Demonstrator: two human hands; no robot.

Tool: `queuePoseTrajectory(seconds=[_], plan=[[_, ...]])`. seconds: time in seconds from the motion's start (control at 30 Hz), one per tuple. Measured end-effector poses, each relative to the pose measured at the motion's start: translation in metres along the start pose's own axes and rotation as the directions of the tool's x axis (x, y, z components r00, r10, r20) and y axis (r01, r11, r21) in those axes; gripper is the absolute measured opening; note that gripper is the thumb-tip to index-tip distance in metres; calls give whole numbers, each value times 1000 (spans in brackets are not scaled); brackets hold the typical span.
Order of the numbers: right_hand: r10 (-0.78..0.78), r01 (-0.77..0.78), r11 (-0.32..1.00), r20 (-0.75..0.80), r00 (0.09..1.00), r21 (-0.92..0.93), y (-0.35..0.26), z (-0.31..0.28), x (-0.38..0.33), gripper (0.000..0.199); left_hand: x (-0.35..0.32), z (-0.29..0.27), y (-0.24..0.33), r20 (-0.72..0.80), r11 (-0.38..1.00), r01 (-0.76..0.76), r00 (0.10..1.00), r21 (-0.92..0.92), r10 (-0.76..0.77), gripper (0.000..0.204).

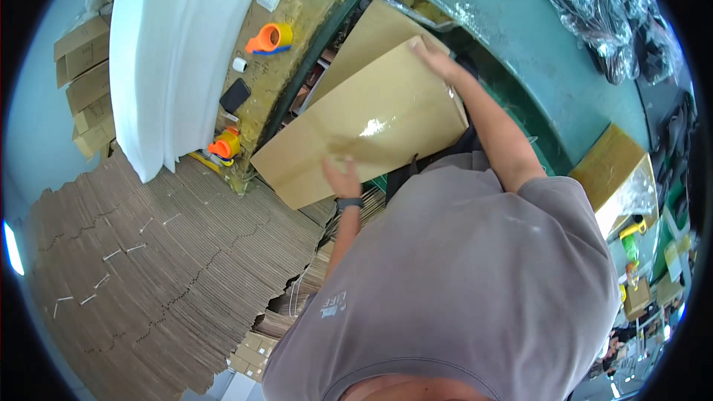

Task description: Packing products into cardboard boxes and sealing them using a tape dispenser.

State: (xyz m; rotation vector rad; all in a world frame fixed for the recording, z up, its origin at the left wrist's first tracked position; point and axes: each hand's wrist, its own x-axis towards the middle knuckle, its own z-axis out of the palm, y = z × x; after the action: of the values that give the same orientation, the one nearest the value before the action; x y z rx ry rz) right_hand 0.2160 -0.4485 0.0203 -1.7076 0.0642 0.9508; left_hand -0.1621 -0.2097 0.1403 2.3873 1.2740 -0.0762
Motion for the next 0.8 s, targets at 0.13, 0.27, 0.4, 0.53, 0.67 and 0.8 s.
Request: queuePoseTrajectory(seconds=[0.13, 0.27, 0.4, 0.53, 0.67, 0.8], plan=[[91, -150, 968, -277, 956, -201, -1, 4, -46, 129, 109, -57, -167, -288, 949, 314, 909, 3, -300, 101], [190, -330, 863, -359, 914, -382, -12, 52, -103, 115, 192, -129, -333, 1, 678, 677, 708, -287, -706, 118], [164, -457, 804, -596, 786, -381, -13, 60, -160, 107, 196, -116, -361, 216, 754, 589, 808, -292, -547, 116], [81, -486, 789, -721, 688, -375, 14, 61, -263, 102, 190, -123, -352, 149, 811, 535, 845, -236, -514, 109], [192, -483, 867, -807, 558, -127, 68, 49, -414, 97, 138, -174, -293, 134, 952, 303, 942, 53, -307, 122], [327, -409, 896, -883, 337, 175, 181, 45, -626, 97, 58, -198, -167, 233, 995, -100, 967, -17, 101, 111]])
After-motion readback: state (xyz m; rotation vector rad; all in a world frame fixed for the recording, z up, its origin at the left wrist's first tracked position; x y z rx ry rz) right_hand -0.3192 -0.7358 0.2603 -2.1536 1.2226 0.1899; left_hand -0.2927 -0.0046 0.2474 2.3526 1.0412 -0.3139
